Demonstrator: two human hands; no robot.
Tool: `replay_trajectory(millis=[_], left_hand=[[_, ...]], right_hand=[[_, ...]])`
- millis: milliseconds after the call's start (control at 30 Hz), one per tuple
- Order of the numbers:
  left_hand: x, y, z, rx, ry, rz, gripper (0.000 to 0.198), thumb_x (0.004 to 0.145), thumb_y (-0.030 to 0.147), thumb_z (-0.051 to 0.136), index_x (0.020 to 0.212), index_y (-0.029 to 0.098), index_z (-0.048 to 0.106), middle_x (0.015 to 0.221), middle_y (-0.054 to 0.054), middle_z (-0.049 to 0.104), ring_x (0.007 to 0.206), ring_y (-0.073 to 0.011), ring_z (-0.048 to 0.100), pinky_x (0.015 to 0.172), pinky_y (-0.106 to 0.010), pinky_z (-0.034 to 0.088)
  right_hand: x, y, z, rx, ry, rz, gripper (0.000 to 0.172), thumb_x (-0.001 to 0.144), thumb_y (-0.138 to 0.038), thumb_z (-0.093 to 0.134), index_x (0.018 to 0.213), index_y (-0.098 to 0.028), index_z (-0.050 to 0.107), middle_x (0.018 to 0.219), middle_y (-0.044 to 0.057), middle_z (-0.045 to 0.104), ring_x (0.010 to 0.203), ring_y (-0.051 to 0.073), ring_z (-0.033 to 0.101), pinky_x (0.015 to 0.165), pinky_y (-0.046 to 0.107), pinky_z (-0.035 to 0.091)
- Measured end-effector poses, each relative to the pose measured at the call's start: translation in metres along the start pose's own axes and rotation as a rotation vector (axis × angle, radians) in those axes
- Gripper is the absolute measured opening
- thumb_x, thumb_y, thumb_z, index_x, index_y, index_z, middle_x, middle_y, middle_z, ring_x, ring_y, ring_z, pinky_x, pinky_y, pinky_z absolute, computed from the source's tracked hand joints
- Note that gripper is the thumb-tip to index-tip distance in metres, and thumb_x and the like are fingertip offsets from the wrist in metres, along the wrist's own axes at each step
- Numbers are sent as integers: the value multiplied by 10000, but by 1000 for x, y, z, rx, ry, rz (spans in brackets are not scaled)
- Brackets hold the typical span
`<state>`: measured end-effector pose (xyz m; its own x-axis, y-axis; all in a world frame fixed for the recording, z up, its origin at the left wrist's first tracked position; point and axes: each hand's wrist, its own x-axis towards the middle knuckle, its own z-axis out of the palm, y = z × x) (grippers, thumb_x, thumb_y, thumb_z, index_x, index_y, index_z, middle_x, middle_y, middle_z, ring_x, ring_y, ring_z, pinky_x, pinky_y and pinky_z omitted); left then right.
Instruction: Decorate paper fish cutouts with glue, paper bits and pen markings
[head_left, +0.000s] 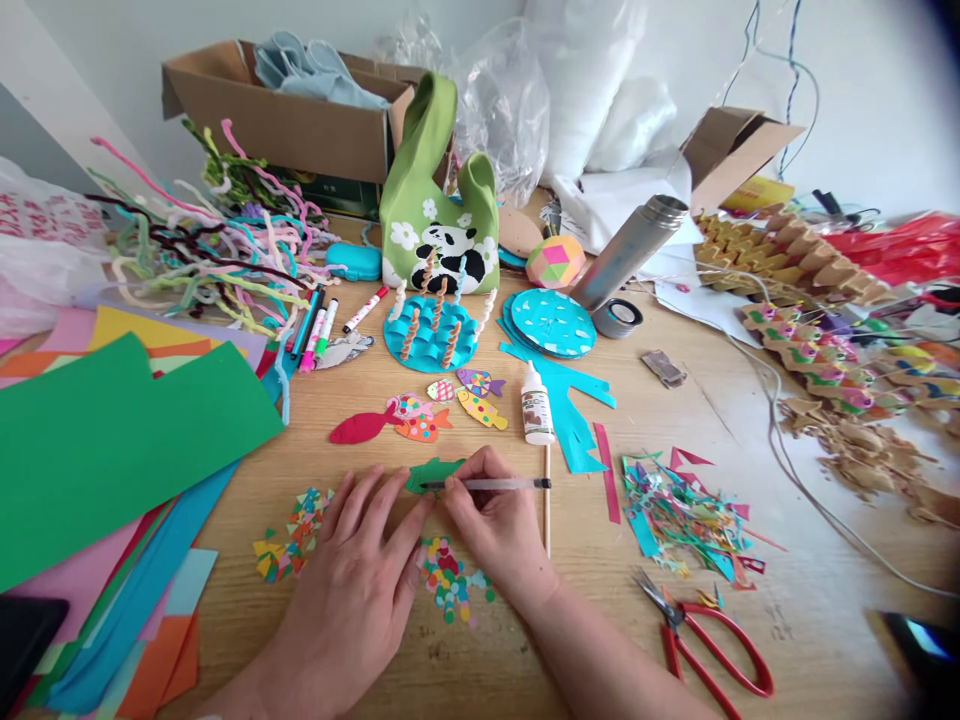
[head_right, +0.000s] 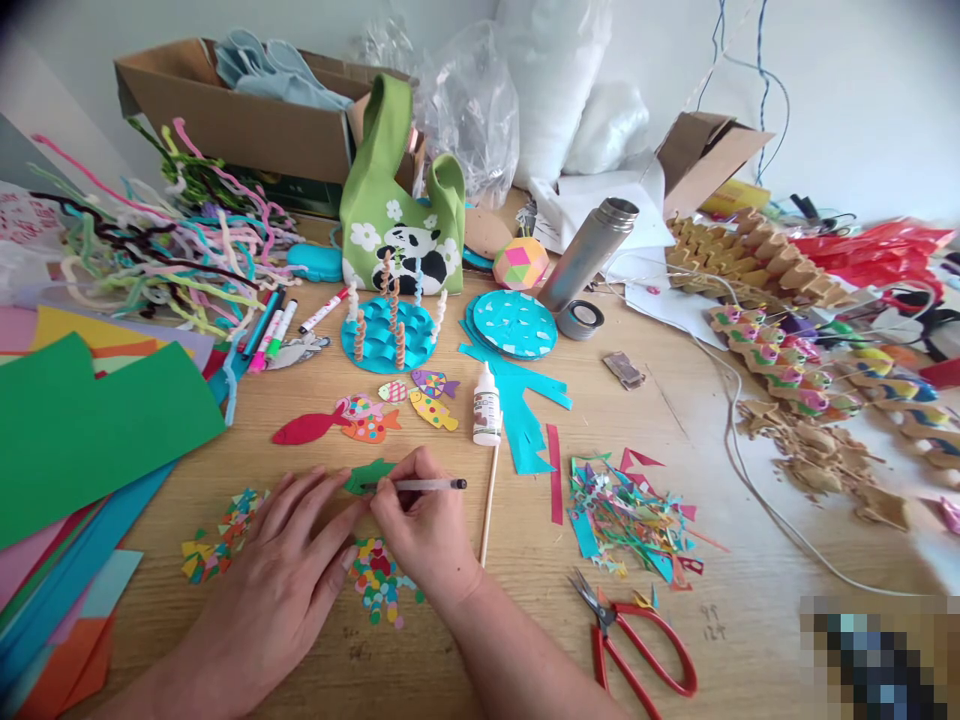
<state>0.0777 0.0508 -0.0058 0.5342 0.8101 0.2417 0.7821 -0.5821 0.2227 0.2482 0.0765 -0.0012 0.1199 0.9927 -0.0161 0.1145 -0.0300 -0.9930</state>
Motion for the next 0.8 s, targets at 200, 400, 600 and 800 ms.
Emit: replay_trajectory(millis=[200,400,600,800], left_hand=[[0,0,-1,-1,-12,-6,459,913,200,524,1369,246,521,1417,-118,480,1343,-334,393,1112,-608,391],[0,0,0,0,-17,-10,470,909,207,531,1376,255,515,1423,-113,479,1350,-335,392,1116,-604,390],[0,1,-1,-2,-11,-12,459,898,188,531,1354,246,529,1412,-117,481,1334,-336,401,1109,-616,392],[0,1,-2,-8,-15,-23,464,898,179,528,1353,265,534,1425,-107,480,1348,-331,401,1118,-605,390]], right_hand=[[0,-1,0,-1,9,4,152,761,-217,617,681,-221,487,551,-63,463,477,98,399,450,216,297],[0,-1,0,-8,-7,26,153,756,-231,609,677,-223,477,551,-62,462,478,95,393,449,216,294],[-1,-1,0,-9,-24,25,130,766,-232,610,695,-217,503,557,-58,470,488,100,406,449,214,307],[-1,-1,0,19,-14,26,148,765,-235,620,689,-217,494,550,-61,468,481,98,411,443,209,310]])
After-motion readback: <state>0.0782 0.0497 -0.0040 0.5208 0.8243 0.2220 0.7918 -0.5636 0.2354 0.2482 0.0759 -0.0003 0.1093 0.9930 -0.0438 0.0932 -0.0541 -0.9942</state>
